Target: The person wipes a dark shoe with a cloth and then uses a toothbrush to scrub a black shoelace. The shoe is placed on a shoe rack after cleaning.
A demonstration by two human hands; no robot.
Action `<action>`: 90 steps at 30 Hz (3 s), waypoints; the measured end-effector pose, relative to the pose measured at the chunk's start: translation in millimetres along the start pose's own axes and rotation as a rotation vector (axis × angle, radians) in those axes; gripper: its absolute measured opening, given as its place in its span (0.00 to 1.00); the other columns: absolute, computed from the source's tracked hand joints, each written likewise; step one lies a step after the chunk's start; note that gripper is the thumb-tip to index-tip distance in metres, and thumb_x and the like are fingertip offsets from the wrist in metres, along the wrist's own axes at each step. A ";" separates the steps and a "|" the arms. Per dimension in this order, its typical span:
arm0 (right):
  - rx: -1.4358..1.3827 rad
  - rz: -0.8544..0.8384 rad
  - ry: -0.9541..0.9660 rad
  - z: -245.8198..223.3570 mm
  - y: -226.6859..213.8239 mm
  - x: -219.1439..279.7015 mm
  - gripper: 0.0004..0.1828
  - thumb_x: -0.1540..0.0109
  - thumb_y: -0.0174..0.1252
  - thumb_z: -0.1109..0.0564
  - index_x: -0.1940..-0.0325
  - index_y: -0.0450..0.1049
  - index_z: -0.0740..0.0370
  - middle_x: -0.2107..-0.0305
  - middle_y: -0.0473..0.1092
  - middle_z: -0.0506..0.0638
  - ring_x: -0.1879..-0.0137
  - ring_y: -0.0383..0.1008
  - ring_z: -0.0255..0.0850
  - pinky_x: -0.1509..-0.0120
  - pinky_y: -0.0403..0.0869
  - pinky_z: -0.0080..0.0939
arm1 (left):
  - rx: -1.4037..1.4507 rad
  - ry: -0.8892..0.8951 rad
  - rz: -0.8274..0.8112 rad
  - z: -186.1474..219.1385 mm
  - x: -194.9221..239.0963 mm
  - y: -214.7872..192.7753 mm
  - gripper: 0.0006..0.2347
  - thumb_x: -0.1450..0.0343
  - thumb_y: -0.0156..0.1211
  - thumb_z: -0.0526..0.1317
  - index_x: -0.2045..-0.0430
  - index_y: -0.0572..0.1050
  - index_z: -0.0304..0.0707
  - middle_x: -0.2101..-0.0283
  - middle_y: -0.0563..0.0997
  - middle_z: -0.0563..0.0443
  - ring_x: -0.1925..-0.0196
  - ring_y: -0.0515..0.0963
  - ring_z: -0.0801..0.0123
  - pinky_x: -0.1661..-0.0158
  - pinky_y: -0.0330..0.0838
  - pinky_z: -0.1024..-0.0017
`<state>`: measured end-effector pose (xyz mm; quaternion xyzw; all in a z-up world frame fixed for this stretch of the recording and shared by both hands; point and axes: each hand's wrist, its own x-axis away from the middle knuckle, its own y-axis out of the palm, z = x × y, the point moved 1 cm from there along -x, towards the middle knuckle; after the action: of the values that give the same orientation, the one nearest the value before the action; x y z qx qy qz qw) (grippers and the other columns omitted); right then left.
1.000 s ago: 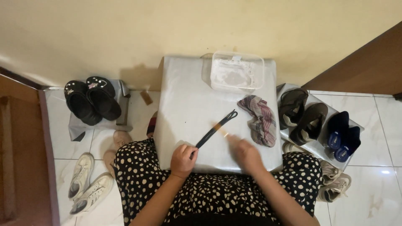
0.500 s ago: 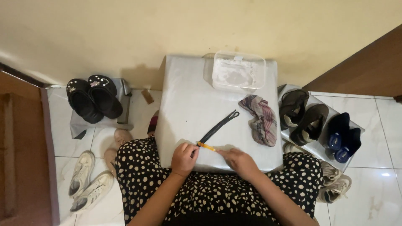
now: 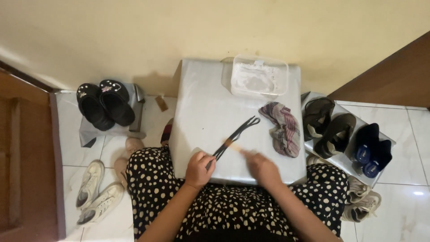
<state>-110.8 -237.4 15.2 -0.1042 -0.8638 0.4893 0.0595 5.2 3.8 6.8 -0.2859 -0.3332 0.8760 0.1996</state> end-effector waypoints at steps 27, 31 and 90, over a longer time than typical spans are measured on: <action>0.052 0.126 0.255 22.0 -13.5 15.1 0.25 0.34 0.54 0.54 0.34 0.74 0.34 0.61 0.77 0.57 0.49 0.79 0.56 0.41 0.77 0.56 | -0.032 0.081 0.108 2.5 3.3 3.1 0.03 0.34 0.68 0.34 0.71 0.81 0.46 0.71 0.76 0.58 0.66 0.79 0.67 0.63 0.77 0.72; -0.142 0.005 0.125 -28.3 -6.8 26.0 0.13 0.38 0.59 0.55 0.51 0.82 0.45 0.66 0.79 0.53 0.54 0.81 0.55 0.48 0.79 0.53 | -0.057 0.111 0.141 -5.7 3.9 9.3 0.03 0.35 0.69 0.35 0.74 0.80 0.47 0.71 0.75 0.59 0.67 0.79 0.66 0.64 0.76 0.71; 0.073 0.153 0.168 24.5 -8.4 9.5 0.26 0.37 0.54 0.59 0.35 0.76 0.42 0.62 0.76 0.60 0.52 0.79 0.60 0.44 0.76 0.57 | -0.183 0.136 0.145 5.0 -2.2 6.4 0.02 0.33 0.66 0.35 0.75 0.78 0.45 0.73 0.74 0.57 0.70 0.78 0.66 0.68 0.74 0.70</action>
<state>-126.0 -259.7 9.8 -0.2080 -0.8269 0.5132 0.0978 2.7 -4.2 6.2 -0.3849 -0.3758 0.8328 0.1311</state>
